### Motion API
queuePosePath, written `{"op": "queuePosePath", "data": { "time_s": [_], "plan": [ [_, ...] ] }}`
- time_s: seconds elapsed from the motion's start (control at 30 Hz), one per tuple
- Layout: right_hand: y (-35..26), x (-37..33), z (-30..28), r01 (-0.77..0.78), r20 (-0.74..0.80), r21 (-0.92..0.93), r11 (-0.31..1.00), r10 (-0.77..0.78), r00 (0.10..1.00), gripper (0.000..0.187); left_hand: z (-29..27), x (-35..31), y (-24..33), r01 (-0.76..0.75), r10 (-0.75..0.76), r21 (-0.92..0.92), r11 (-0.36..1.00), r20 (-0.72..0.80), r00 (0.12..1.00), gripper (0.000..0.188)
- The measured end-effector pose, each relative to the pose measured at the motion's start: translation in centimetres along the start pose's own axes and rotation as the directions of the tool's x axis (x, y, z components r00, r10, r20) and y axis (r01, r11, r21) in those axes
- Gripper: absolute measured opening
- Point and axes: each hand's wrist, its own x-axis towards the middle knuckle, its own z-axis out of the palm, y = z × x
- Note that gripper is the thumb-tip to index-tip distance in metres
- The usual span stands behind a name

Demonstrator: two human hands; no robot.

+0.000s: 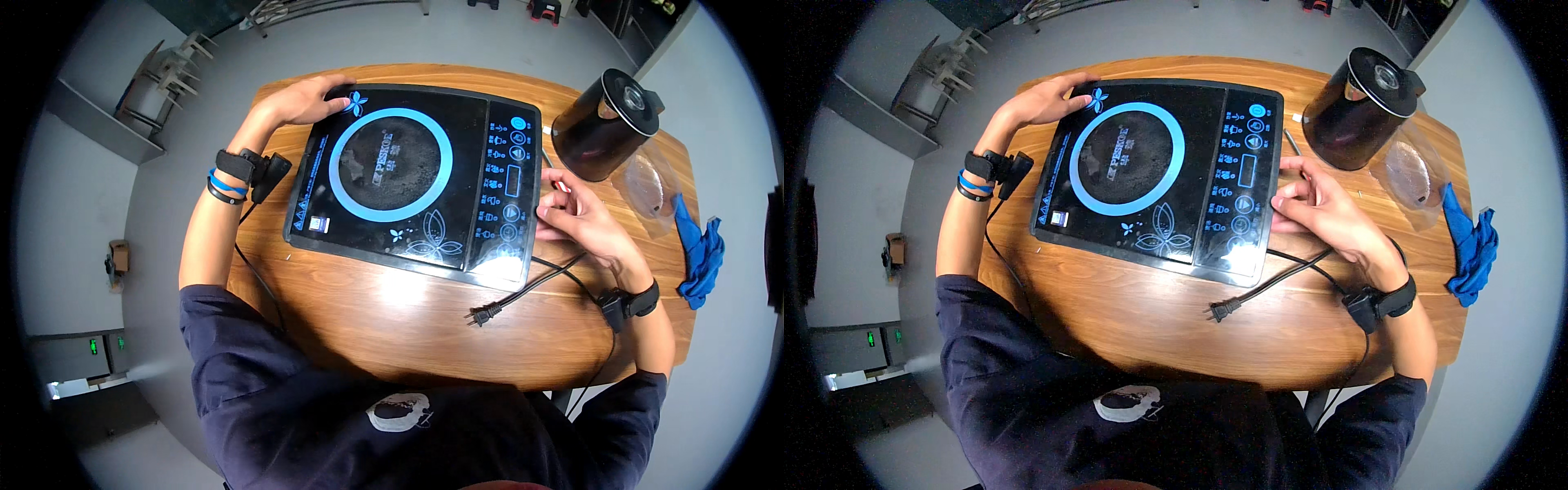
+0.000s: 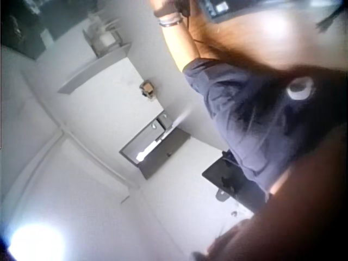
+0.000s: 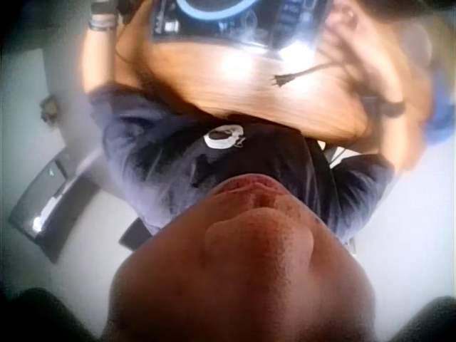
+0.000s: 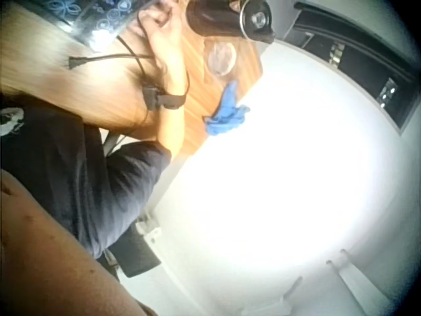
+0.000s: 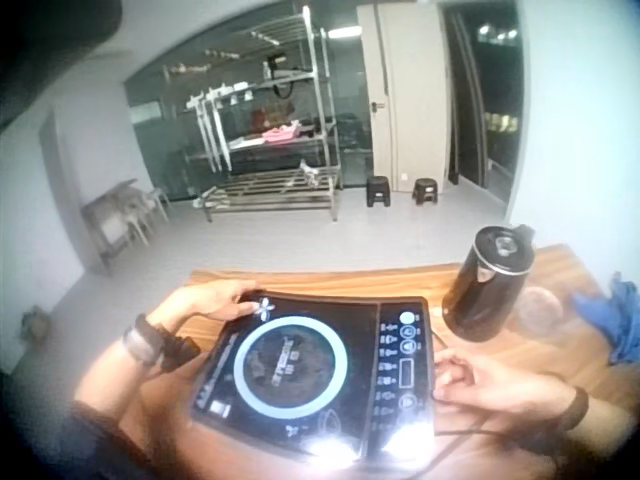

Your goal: The person reassembles an induction cooktop by hand and with a screwdriver. They secure internal components, place the copper coil, and attach the top cover, then flip the unit to show the finished exterior.

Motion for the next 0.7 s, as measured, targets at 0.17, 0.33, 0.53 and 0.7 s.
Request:
{"op": "queuePosePath", "data": {
  "time_s": [0.17,0.33,0.53,0.7],
  "plan": [
    [-0.1,-0.1,0.5,0.023,0.027,-0.161,0.987,-0.019,0.999,0.081,0.1,0.8,-2.6,-0.039,0.033,-0.195,0.980,-0.034,0.999,0.049],
    [-0.4,-0.3,0.8,0.081,-0.071,-0.273,0.959,-0.104,0.992,0.085,-0.9,-0.6,-2.7,-0.050,0.008,-0.307,0.950,-0.134,0.991,0.045],
    [-1.9,0.4,0.4,0.204,-0.131,-0.211,0.956,-0.234,0.963,0.079,-2.2,-2.7,-3.0,-0.119,0.042,-0.281,0.952,-0.267,0.963,0.043],
    [-3.4,1.5,0.3,0.207,-0.140,-0.130,0.970,-0.225,0.964,0.073,-2.5,-3.7,-4.0,-0.096,-0.024,-0.377,0.921,-0.302,0.953,0.044]
  ]
}}
